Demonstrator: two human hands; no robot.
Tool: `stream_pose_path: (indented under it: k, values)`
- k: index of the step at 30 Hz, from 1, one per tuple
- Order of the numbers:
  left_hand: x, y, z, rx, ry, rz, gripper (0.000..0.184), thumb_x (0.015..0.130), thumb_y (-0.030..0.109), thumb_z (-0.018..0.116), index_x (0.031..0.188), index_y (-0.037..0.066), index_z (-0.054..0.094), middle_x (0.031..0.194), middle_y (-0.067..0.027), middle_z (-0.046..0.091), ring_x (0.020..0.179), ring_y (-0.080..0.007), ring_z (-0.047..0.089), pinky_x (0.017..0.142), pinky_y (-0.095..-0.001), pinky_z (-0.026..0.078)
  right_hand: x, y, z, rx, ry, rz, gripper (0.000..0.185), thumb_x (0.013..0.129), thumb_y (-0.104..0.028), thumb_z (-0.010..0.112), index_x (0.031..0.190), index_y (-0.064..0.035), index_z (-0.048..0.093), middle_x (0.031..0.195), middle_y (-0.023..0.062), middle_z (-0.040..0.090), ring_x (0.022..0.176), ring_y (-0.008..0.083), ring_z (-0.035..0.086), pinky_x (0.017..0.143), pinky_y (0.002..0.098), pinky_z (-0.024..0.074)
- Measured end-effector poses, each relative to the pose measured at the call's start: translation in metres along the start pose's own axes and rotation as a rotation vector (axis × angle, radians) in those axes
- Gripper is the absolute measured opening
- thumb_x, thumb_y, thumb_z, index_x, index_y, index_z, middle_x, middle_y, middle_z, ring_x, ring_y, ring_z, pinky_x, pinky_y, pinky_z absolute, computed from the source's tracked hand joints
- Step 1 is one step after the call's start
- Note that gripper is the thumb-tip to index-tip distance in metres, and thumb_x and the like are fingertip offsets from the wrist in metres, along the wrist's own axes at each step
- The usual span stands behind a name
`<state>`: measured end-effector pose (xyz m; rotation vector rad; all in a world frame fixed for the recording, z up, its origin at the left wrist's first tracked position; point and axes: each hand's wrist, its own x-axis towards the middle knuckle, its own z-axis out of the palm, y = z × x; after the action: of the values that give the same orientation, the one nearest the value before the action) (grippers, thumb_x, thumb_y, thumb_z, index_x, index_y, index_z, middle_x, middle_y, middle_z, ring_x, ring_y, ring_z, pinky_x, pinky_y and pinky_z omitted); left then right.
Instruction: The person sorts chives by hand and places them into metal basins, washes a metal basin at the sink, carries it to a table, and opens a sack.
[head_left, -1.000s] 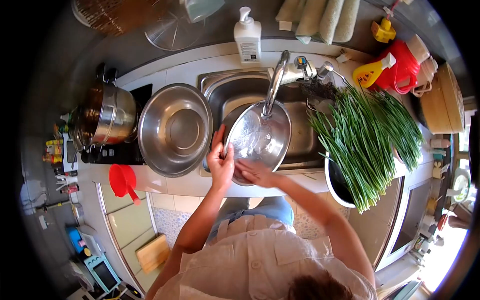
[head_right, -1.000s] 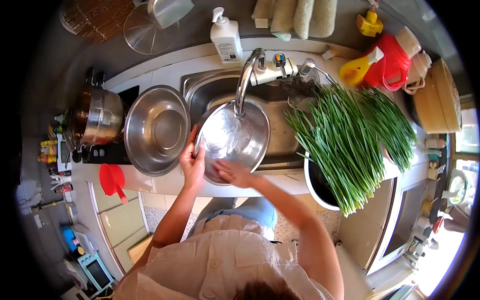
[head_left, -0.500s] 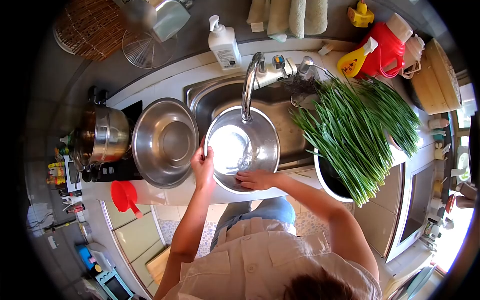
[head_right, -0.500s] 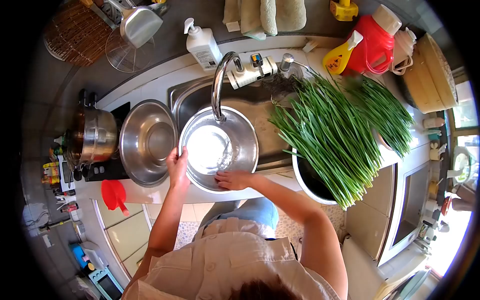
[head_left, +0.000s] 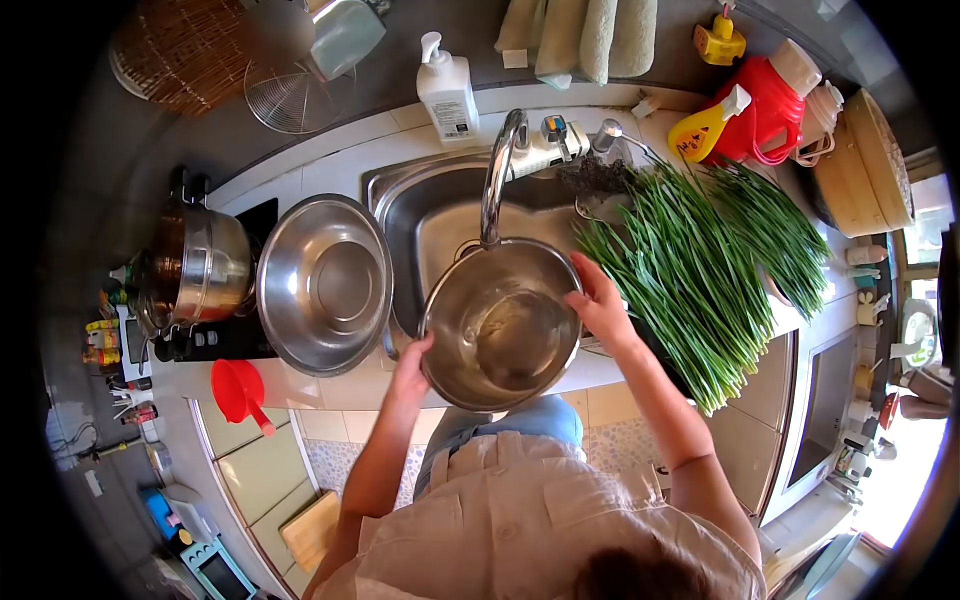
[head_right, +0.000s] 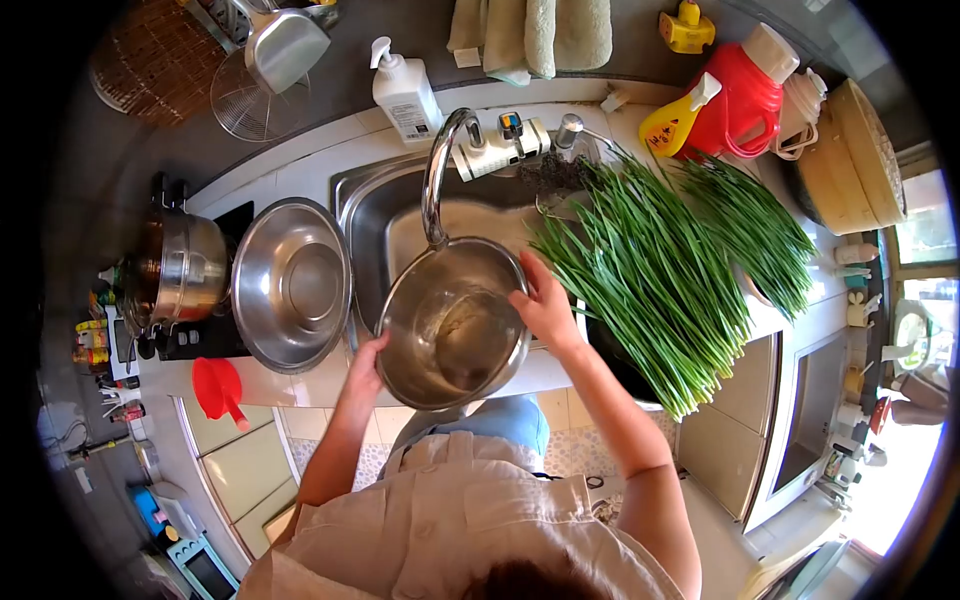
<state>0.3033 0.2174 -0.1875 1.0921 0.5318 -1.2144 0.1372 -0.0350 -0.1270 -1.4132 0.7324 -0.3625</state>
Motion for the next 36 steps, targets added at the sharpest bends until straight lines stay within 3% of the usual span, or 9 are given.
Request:
stream_pose_path:
  k: [5, 10, 12, 17, 25, 30, 31, 34, 36]
  values:
    - [0.053, -0.069, -0.004, 0.196, 0.052, 0.049, 0.033, 0.080, 0.017, 0.056, 0.106, -0.003, 0.054, 0.101, -0.0152, 0.060, 0.091, -0.0230, 0.059, 0.081, -0.0357, 0.047, 0.000, -0.042, 0.006, 0.090, 0.101, 0.107, 0.059, 0.061, 0.009, 0.044, 0.120, 0.0043, 0.046, 0.098, 0.0086, 0.060, 0.087, 0.0142, 0.056, 0.075, 0.0232, 0.0427]
    - [0.061, -0.022, 0.066, 1.067, 0.201, 0.356, 0.038, 0.066, 0.017, 0.074, 0.095, -0.004, 0.060, 0.090, -0.0141, 0.064, 0.077, -0.0199, 0.062, 0.065, -0.0331, 0.049, 0.003, -0.024, 0.021, -0.444, 0.184, -0.296, 0.059, 0.060, 0.014, 0.040, 0.118, 0.0061, 0.047, 0.115, 0.0191, 0.054, 0.112, 0.0213, 0.049, 0.094, 0.0268, 0.0350]
    - [0.081, 0.009, 0.074, 1.134, 0.254, 0.320, 0.034, 0.069, 0.016, 0.072, 0.095, -0.002, 0.061, 0.089, -0.0114, 0.064, 0.075, -0.0174, 0.061, 0.063, -0.0310, 0.048, 0.001, -0.034, 0.025, -0.257, 0.179, -0.178, 0.057, 0.057, 0.008, 0.043, 0.113, 0.0059, 0.050, 0.115, 0.0249, 0.051, 0.119, 0.0391, 0.038, 0.100, 0.0368, 0.0306]
    - [0.090, 0.067, 0.067, 0.633, -0.285, 0.179, 0.025, 0.080, 0.011, 0.061, 0.103, 0.001, 0.057, 0.092, -0.0047, 0.062, 0.079, -0.0133, 0.059, 0.069, -0.0266, 0.047, 0.005, -0.023, 0.000, 0.207, 0.122, 0.041, 0.049, 0.065, 0.013, 0.047, 0.114, 0.0058, 0.050, 0.101, 0.0084, 0.061, 0.092, 0.0136, 0.055, 0.083, 0.0241, 0.0424]
    - [0.066, 0.090, 0.049, 1.061, -0.189, 0.355, 0.012, 0.078, 0.008, 0.062, 0.088, 0.002, 0.059, 0.078, -0.0015, 0.060, 0.066, -0.0093, 0.055, 0.059, -0.0237, 0.045, 0.034, -0.013, 0.008, -0.162, -0.038, -0.054, 0.026, 0.071, -0.005, 0.056, 0.096, -0.0026, 0.062, 0.080, 0.0179, 0.062, 0.074, 0.0270, 0.060, 0.069, 0.0348, 0.0464]
    - [0.054, 0.087, 0.051, 0.587, -0.101, 0.292, 0.012, 0.078, 0.004, 0.061, 0.089, 0.003, 0.060, 0.081, -0.0055, 0.062, 0.069, -0.0159, 0.060, 0.063, -0.0291, 0.051, 0.076, 0.020, 0.022, -0.578, 0.138, -0.075, 0.018, 0.073, -0.015, 0.062, 0.085, -0.0028, 0.065, 0.072, 0.0194, 0.061, 0.072, 0.0302, 0.062, 0.066, 0.0398, 0.0481]
    - [0.050, 0.082, 0.054, 0.542, -0.113, 0.322, 0.013, 0.078, 0.004, 0.061, 0.090, 0.003, 0.060, 0.082, -0.0059, 0.062, 0.070, -0.0161, 0.060, 0.063, -0.0290, 0.051, 0.079, 0.008, 0.026, -0.645, 0.099, 0.181, 0.027, 0.073, -0.018, 0.063, 0.096, -0.0032, 0.062, 0.093, 0.0222, 0.060, 0.089, 0.0321, 0.059, 0.076, 0.0406, 0.0465]
    - [0.043, 0.070, 0.060, 0.496, -0.086, 0.452, 0.014, 0.079, 0.003, 0.060, 0.092, 0.001, 0.059, 0.084, -0.0055, 0.062, 0.074, -0.0147, 0.059, 0.067, -0.0274, 0.049, 0.084, 0.049, 0.051, -0.539, 0.584, -0.314, 0.039, 0.075, -0.015, 0.059, 0.111, -0.0038, 0.051, 0.117, 0.0237, 0.048, 0.108, 0.0342, 0.048, 0.087, 0.0405, 0.0410]
    - [0.046, 0.060, 0.062, 0.591, -0.023, 0.631, 0.017, 0.080, 0.004, 0.060, 0.097, 0.000, 0.059, 0.091, -0.0054, 0.062, 0.081, -0.0128, 0.057, 0.074, -0.0248, 0.045, 0.072, 0.055, 0.055, -0.493, 0.544, -0.390, 0.046, 0.075, -0.009, 0.056, 0.118, -0.0051, 0.041, 0.127, 0.0215, 0.038, 0.117, 0.0351, 0.037, 0.093, 0.0410, 0.0361]
